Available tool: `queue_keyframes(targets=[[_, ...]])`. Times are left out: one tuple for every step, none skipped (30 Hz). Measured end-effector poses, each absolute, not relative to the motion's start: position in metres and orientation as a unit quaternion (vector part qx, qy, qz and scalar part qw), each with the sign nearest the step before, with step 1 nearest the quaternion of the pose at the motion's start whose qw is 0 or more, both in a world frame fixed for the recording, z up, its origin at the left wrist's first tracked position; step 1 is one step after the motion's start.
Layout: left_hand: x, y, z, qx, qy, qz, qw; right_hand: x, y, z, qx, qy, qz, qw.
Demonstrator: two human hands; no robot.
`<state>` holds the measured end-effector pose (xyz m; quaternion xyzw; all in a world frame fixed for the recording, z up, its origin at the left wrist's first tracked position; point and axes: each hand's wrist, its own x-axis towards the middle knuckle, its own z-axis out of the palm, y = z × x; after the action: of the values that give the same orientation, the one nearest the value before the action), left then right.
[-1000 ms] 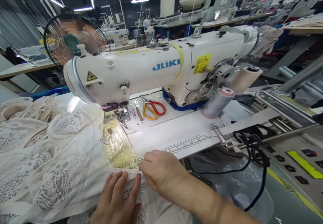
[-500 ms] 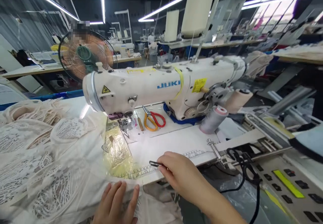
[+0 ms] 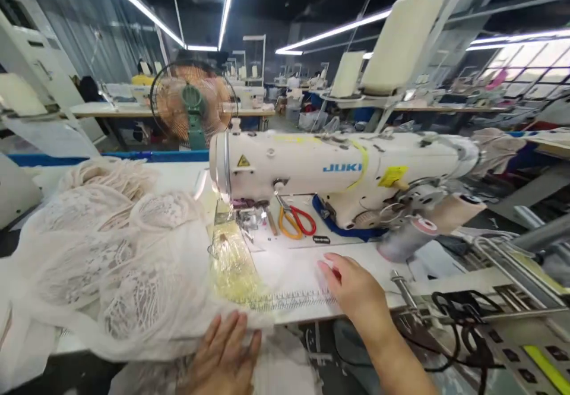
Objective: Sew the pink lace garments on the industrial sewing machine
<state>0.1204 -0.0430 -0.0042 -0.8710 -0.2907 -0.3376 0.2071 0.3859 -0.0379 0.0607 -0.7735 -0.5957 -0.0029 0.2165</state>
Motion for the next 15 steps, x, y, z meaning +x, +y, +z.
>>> queue_keyframes(targets=[[0.119,-0.045,-0.002,-0.880,-0.293,-0.325,0.187,0.371,-0.043,0.061,-0.755,-0.621,0.010,0.211],[0.118,-0.047,-0.001,-0.886,-0.294,-0.316,0.169,0.355,-0.048,0.062,-0.729,-0.653,0.029,0.203],[0.117,-0.048,0.000,-0.890,-0.295,-0.312,0.157,0.338,-0.051,0.064,-0.702,-0.684,0.047,0.193],[0.117,-0.048,0.002,-0.890,-0.297,-0.313,0.150,0.322,-0.052,0.067,-0.668,-0.718,0.063,0.185],[0.116,-0.048,0.004,-0.889,-0.297,-0.317,0.146,0.308,-0.053,0.071,-0.628,-0.756,0.072,0.170],[0.116,-0.048,0.006,-0.889,-0.295,-0.318,0.146,0.296,-0.052,0.074,-0.604,-0.777,0.072,0.158],[0.116,-0.048,0.008,-0.890,-0.293,-0.316,0.147,0.287,-0.051,0.078,-0.585,-0.795,0.069,0.144],[0.117,-0.049,0.010,-0.891,-0.291,-0.314,0.150,0.282,-0.049,0.081,-0.574,-0.806,0.061,0.129],[0.117,-0.049,0.011,-0.892,-0.290,-0.313,0.153,0.279,-0.048,0.083,-0.570,-0.812,0.051,0.113],[0.117,-0.049,0.012,-0.893,-0.287,-0.310,0.156,0.278,-0.047,0.084,-0.567,-0.817,0.037,0.094],[0.117,-0.050,0.012,-0.890,-0.290,-0.314,0.157,0.277,-0.047,0.084,-0.563,-0.823,0.020,0.073],[0.117,-0.051,0.012,-0.887,-0.295,-0.319,0.158,0.277,-0.047,0.083,-0.558,-0.828,0.000,0.051],[0.118,-0.052,0.011,-0.884,-0.299,-0.322,0.158,0.276,-0.046,0.082,-0.552,-0.833,-0.021,0.027],[0.118,-0.052,0.010,-0.884,-0.301,-0.320,0.157,0.275,-0.047,0.081,-0.545,-0.838,-0.043,0.007],[0.117,-0.053,0.009,-0.885,-0.303,-0.317,0.157,0.273,-0.047,0.081,-0.536,-0.842,-0.065,-0.010]])
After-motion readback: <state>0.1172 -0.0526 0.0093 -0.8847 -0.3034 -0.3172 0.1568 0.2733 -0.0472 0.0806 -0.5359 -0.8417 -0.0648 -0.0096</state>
